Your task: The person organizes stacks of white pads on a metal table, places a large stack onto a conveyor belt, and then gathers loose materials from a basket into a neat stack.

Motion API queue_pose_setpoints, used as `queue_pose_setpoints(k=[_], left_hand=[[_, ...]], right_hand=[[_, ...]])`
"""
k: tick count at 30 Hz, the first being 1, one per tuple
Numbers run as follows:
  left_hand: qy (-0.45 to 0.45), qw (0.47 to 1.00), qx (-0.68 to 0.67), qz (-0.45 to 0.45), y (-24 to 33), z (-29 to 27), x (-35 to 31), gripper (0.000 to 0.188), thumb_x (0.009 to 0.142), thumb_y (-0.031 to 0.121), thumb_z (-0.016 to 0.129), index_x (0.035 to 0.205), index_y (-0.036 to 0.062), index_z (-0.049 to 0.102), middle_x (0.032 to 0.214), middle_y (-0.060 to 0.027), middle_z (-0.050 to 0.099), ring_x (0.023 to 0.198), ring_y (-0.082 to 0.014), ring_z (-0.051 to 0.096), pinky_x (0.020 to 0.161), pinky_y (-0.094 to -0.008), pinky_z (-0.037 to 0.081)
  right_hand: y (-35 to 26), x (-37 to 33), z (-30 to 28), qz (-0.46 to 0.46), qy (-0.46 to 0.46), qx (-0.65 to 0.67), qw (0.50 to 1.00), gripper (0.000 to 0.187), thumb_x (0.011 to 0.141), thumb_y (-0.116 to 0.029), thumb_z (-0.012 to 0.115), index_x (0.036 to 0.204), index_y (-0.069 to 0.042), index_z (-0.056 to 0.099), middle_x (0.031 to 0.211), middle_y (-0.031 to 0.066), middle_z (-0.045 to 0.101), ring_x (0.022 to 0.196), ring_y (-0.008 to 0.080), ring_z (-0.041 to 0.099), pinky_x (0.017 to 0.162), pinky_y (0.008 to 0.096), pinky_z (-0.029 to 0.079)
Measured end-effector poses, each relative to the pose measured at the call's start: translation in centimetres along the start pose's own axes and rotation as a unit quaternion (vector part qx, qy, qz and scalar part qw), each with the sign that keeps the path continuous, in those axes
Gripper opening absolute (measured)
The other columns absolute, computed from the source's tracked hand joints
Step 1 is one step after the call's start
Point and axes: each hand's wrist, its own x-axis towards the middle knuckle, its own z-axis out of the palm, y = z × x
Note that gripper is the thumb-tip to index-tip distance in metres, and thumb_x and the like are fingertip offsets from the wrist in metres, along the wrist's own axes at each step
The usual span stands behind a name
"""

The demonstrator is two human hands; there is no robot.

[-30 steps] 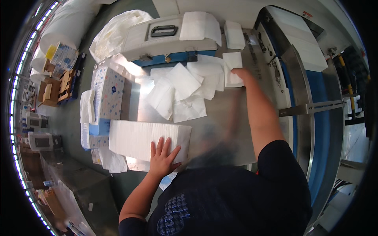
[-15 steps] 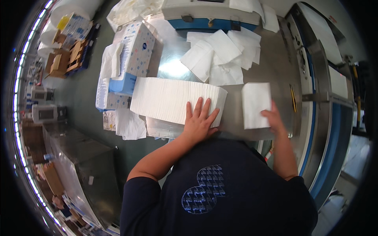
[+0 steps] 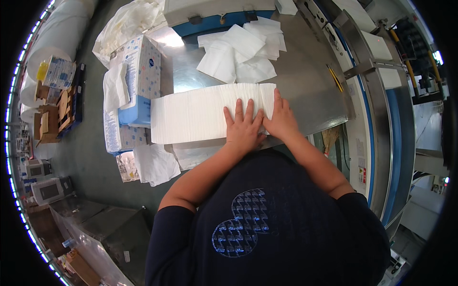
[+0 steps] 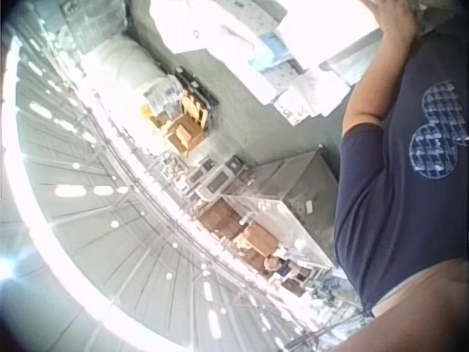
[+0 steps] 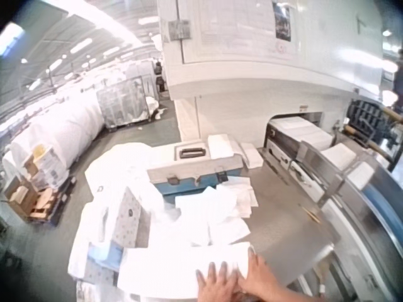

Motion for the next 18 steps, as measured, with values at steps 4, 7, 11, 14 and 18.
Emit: queue_pose_setpoints(k=[4,7,11,14,18], left_hand=[[-0.002,1.0,-0.01,-0.003,-0.2,-0.3,-0.1,0.079,0.063,0.047,0.067,0.129,0.0151,0.039,0.136,-0.0158,0.03,0.127,-0.041,0.022,0.094,-0.0675,0.013],[-0.006,1.0,-0.022,-0.009,-0.4,-0.5,-0.1,0.083,0.061,0.048,0.068,0.13,0.014,0.037,0.137,-0.0135,0.03,0.127,-0.038,0.023,0.095,-0.0662,0.013],[0.01,0.998,-0.017,0.061,-0.1,-0.4,-0.1,0.086,0.06,0.048,0.069,0.131,0.0148,0.036,0.138,-0.0122,0.03,0.127,-0.0344,0.026,0.097,-0.0626,0.018],[0.011,0.995,-0.022,0.098,0.4,0.4,0.4,0.084,0.06,0.047,0.069,0.131,0.0163,0.036,0.138,-0.0113,0.03,0.127,-0.0321,0.027,0.097,-0.0594,0.022],[-0.012,0.997,-0.012,0.076,1.1,0.7,1.0,0.081,0.061,0.047,0.069,0.131,0.0193,0.037,0.138,-0.0122,0.03,0.127,-0.0333,0.027,0.096,-0.0602,0.023]], right_hand=[[1.6,0.0,2.1,-0.096,0.087,0.087,0.988,0.082,0.074,-0.029,0.061,0.136,-0.005,0.015,0.119,0.0221,0.041,0.101,0.035,0.049,0.084,0.0407,0.043],[2.7,-0.3,1.6,-0.016,0.073,0.256,0.964,0.07,0.075,-0.026,0.063,0.13,-0.001,0.027,0.115,0.0189,0.046,0.095,0.0263,0.053,0.08,0.034,0.044],[5.2,0.9,1.0,0.142,-0.072,0.412,0.897,0.043,0.079,-0.02,0.061,0.113,0.002,0.048,0.103,0.0125,0.056,0.087,0.0154,0.055,0.075,0.0271,0.045],[4.7,1.0,0.7,0.123,-0.086,0.446,0.883,0.03,0.081,-0.018,0.06,0.102,0.002,0.055,0.091,0.009,0.06,0.082,0.0139,0.056,0.072,0.0272,0.045],[6.6,2.2,1.9,0.097,-0.094,0.442,0.887,0.029,0.081,-0.018,0.059,0.101,0.002,0.056,0.085,0.0076,0.061,0.076,0.0132,0.056,0.067,0.0271,0.045]])
